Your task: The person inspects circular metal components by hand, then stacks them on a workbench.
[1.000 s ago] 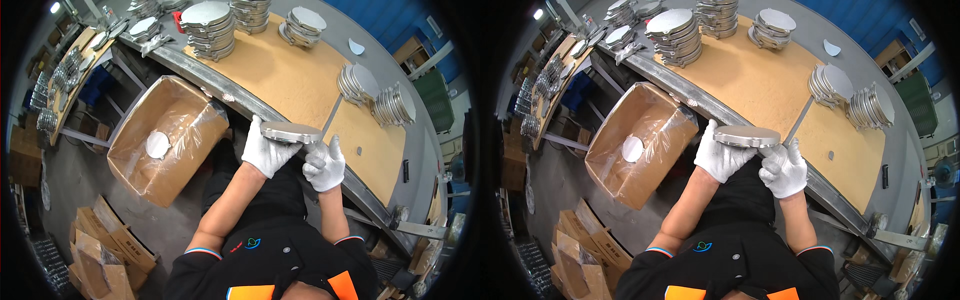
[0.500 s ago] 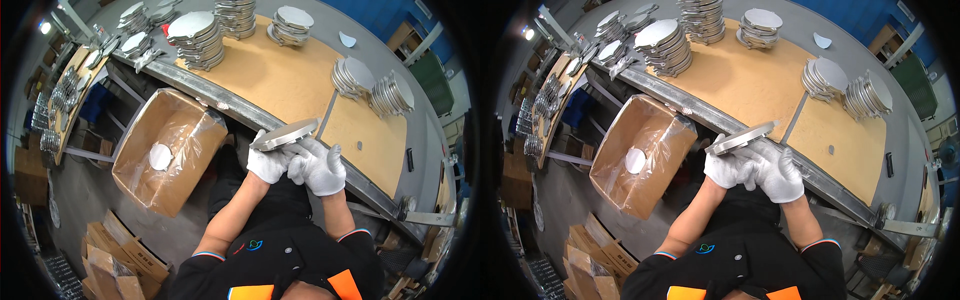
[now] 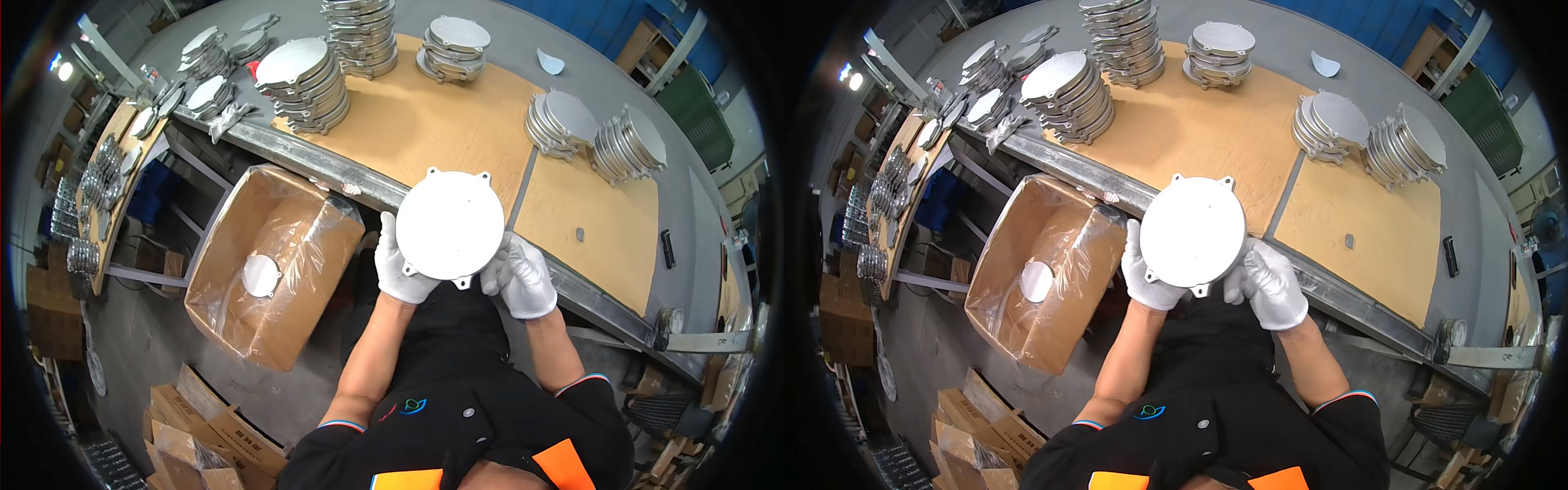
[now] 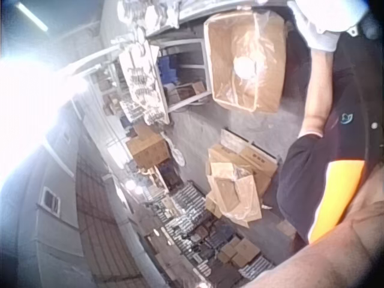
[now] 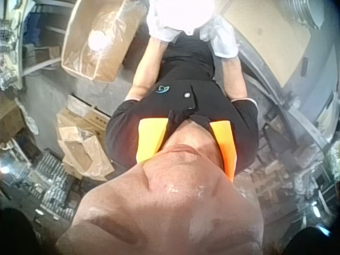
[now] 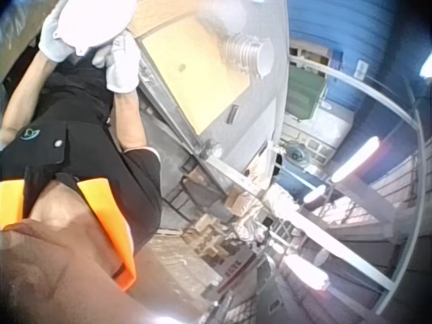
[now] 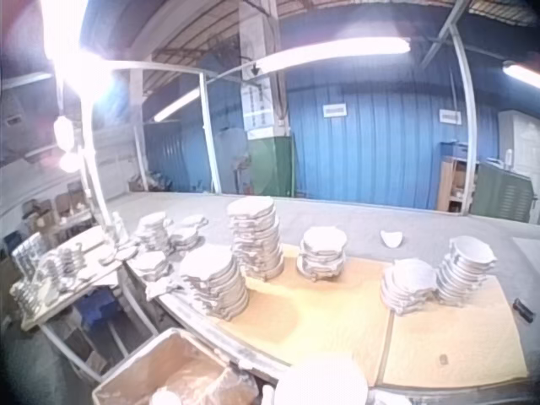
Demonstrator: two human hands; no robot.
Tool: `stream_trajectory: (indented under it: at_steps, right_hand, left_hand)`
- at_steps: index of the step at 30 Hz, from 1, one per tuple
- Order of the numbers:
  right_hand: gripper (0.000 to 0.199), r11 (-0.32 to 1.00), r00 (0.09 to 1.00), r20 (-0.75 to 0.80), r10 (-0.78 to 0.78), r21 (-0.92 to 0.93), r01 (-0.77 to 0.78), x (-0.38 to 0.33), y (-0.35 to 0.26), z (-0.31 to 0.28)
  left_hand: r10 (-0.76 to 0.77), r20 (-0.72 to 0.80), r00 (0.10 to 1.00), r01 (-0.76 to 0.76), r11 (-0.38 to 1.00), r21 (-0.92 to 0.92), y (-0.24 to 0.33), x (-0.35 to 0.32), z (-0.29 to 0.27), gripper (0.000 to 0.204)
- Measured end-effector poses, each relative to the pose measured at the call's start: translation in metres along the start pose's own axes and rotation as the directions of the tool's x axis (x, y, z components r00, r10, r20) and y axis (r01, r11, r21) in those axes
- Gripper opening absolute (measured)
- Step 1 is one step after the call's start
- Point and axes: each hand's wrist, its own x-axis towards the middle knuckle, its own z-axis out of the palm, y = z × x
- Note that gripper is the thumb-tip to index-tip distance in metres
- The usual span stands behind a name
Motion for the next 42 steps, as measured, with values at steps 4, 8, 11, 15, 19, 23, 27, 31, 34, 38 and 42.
stream_trajectory:
  at_steps: [4,8,11,15,19,23,27,31,34,38,42]
  right_hand:
    - [0.061,0.974,0.983,-0.172,0.068,-0.201,-0.102,0.002,0.005,-0.006]
    - [0.062,0.960,0.947,-0.306,0.094,-0.223,-0.167,0.005,0.003,-0.002]
    - [0.043,0.971,0.936,-0.349,0.052,-0.201,-0.129,0.004,0.004,-0.009]
    - [0.029,0.511,0.841,0.044,-0.539,-0.777,0.368,0.011,0.001,-0.016]
    - [0.041,0.209,0.732,0.269,-0.626,-0.847,0.490,0.012,0.010,-0.021]
    - [0.053,0.151,0.653,0.266,-0.709,-0.847,0.509,0.016,0.015,-0.020]
    - [0.066,0.164,0.678,0.166,-0.716,-0.905,0.394,0.015,0.016,-0.012]
    - [0.070,0.235,0.713,0.100,-0.694,-0.904,0.356,0.015,0.015,-0.013]
    - [0.071,0.257,0.722,0.079,-0.688,-0.904,0.343,0.014,0.017,-0.013]
    - [0.069,0.238,0.713,0.088,-0.696,-0.908,0.344,0.015,0.018,-0.007]
    - [0.066,0.271,0.733,0.101,-0.673,-0.888,0.371,0.016,0.019,-0.009]
  left_hand:
    - [-0.021,0.148,0.989,-0.004,0.986,0.167,0.003,0.000,-0.001,0.075]
    - [0.091,-0.144,0.985,-0.034,0.934,0.355,-0.005,-0.005,0.025,0.071]
    - [0.031,0.055,0.998,-0.057,0.814,0.578,0.006,0.003,0.008,0.068]
    - [0.121,0.007,0.993,-0.108,0.858,0.502,0.006,0.008,0.004,0.072]
    - [0.051,0.090,0.995,-0.078,0.944,0.322,0.001,0.003,0.016,0.068]
    - [0.047,0.100,0.994,-0.077,0.945,0.319,0.002,-0.001,0.017,0.068]
    - [0.107,0.063,0.992,-0.122,0.935,0.333,0.002,-0.001,0.015,0.069]
    - [0.018,0.093,0.996,-0.043,0.959,0.279,0.008,-0.001,0.007,0.070]
    - [0.072,0.073,0.995,-0.091,0.947,0.308,0.005,-0.001,0.010,0.069]
    - [0.075,0.104,0.992,-0.104,0.945,0.311,0.007,-0.002,0.007,0.068]
    - [0.090,0.093,0.992,-0.113,0.952,0.285,0.006,0.001,0.004,0.068]
